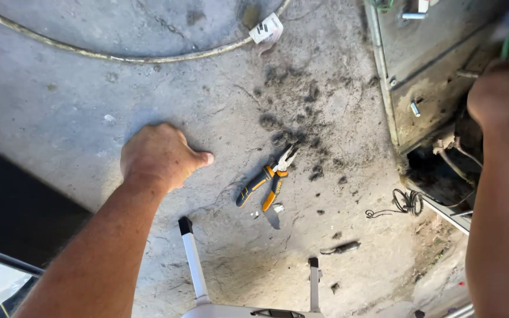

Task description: The person sits on a small white step stool and uses a green brush to sweep dust and debris on a concrete floor. They move the stool to different positions to clean various areas around a toolbox and an appliance.

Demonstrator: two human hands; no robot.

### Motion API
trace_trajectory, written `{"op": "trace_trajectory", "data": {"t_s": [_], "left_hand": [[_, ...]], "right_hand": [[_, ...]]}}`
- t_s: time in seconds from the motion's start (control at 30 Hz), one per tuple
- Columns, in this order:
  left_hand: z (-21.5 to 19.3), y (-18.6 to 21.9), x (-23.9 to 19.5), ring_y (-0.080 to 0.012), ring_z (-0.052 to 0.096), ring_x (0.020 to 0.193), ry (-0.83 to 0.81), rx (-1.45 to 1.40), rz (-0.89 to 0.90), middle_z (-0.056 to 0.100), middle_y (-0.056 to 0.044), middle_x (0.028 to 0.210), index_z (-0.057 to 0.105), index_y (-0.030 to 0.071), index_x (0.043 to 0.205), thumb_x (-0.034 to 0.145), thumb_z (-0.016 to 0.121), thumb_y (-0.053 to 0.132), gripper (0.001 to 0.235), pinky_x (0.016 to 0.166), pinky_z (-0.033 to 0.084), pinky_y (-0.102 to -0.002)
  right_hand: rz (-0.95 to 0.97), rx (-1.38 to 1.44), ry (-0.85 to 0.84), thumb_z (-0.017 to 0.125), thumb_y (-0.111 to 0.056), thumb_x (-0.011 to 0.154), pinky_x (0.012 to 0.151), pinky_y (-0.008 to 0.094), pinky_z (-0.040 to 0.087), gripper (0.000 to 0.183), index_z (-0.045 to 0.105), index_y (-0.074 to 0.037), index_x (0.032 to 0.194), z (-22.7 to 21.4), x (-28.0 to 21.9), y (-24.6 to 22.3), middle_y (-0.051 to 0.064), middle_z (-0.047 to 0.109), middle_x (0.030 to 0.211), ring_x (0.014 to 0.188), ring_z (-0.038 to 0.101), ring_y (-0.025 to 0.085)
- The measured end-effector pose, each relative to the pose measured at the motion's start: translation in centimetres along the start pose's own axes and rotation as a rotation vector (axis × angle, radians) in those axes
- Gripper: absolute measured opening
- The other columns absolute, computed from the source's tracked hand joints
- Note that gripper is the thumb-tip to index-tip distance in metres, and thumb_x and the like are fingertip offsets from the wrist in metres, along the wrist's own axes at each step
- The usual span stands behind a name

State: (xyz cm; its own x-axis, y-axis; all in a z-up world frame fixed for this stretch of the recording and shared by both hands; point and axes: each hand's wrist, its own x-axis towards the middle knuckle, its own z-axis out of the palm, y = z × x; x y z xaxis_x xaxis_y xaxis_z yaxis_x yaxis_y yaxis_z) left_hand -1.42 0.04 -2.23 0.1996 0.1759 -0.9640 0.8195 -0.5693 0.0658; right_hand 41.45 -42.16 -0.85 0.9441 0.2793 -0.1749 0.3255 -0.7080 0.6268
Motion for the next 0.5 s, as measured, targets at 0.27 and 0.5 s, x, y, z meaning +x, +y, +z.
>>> {"op": "trace_trajectory", "data": {"t_s": [0.27, 0.5], "left_hand": [[0.4, -0.1, 0.3, -0.0308, 0.070, 0.112, 0.002, 0.063, 0.030, 0.077, -0.006, 0.109, 0.081, 0.018, 0.103, 0.077, 0.068, 0.076, 0.065, 0.087, 0.058, -0.043], [-0.4, 0.3, -0.6, -0.0206, 0.076, 0.077, -0.063, -0.024, -0.038, 0.073, -0.001, 0.054, 0.076, 0.019, 0.087, 0.082, 0.069, 0.068, 0.049, 0.074, 0.057, -0.037]], "right_hand": [[-0.104, 0.343, 0.080, 0.046, -0.023, 0.126, 0.069, 0.052, 0.049, 0.036, 0.078, -0.008, 0.133, -10.5, -12.6, 0.4, 0.020, 0.075, 0.101, 0.084, 0.067, 0.048], [0.017, 0.349, 0.024, 0.031, -0.022, 0.114, 0.084, 0.057, 0.041, 0.043, 0.065, -0.007, 0.135, -1.2, -2.4, 0.4, 0.026, 0.064, 0.129, 0.108, 0.057, 0.055]]}}
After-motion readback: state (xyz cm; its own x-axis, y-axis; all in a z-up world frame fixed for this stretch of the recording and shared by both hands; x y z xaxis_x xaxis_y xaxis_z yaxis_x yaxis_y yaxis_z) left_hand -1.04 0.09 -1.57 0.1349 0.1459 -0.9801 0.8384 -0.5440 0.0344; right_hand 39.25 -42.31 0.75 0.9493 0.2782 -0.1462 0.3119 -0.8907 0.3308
